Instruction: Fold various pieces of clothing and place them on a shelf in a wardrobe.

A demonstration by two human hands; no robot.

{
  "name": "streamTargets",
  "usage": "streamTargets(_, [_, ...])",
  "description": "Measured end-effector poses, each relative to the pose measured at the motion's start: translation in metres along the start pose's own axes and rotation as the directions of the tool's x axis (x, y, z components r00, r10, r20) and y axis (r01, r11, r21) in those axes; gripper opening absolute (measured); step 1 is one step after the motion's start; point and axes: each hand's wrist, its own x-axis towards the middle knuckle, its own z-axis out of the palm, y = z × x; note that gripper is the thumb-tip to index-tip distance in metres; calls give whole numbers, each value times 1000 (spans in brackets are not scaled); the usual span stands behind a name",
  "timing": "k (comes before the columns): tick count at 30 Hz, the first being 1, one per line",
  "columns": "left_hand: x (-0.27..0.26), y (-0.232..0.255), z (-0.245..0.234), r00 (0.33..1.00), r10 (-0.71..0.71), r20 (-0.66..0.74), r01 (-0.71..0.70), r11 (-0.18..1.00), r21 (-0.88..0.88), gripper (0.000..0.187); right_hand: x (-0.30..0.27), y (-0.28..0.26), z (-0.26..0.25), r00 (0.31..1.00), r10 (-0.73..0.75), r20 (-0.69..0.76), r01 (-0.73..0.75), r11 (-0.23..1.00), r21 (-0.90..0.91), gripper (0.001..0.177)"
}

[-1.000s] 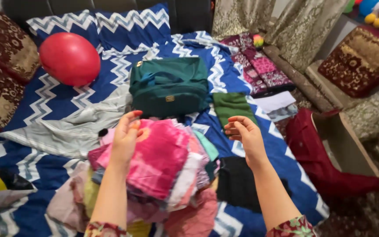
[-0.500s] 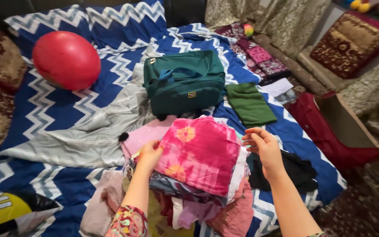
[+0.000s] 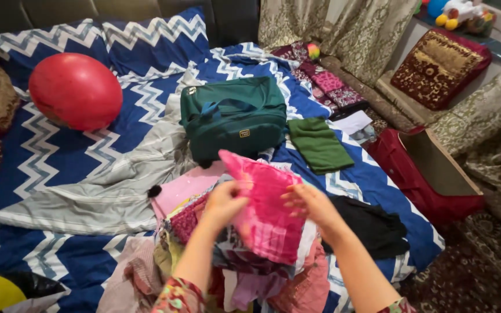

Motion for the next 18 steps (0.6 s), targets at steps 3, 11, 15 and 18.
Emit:
streamTargets(3, [-13, 89, 55, 961, 168, 217, -135, 978, -158, 23, 0, 1, -2, 984, 150, 94, -167, 963, 212, 39])
streamTargets(11, [8, 61, 44, 942, -178, 283, 304, 809, -504, 26, 11, -25, -57, 992, 123, -36, -90, 871, 482, 27])
streamTargets(15, [8, 5, 23, 790, -569, 226, 567, 538, -624, 31, 57, -3, -75, 995, -97, -21, 94, 853, 514, 20])
streamTargets(18, [-16, 66, 0, 752, -540, 379, 592, 299, -749, 49, 84, 2, -81, 977, -197, 84, 109, 793, 600, 14])
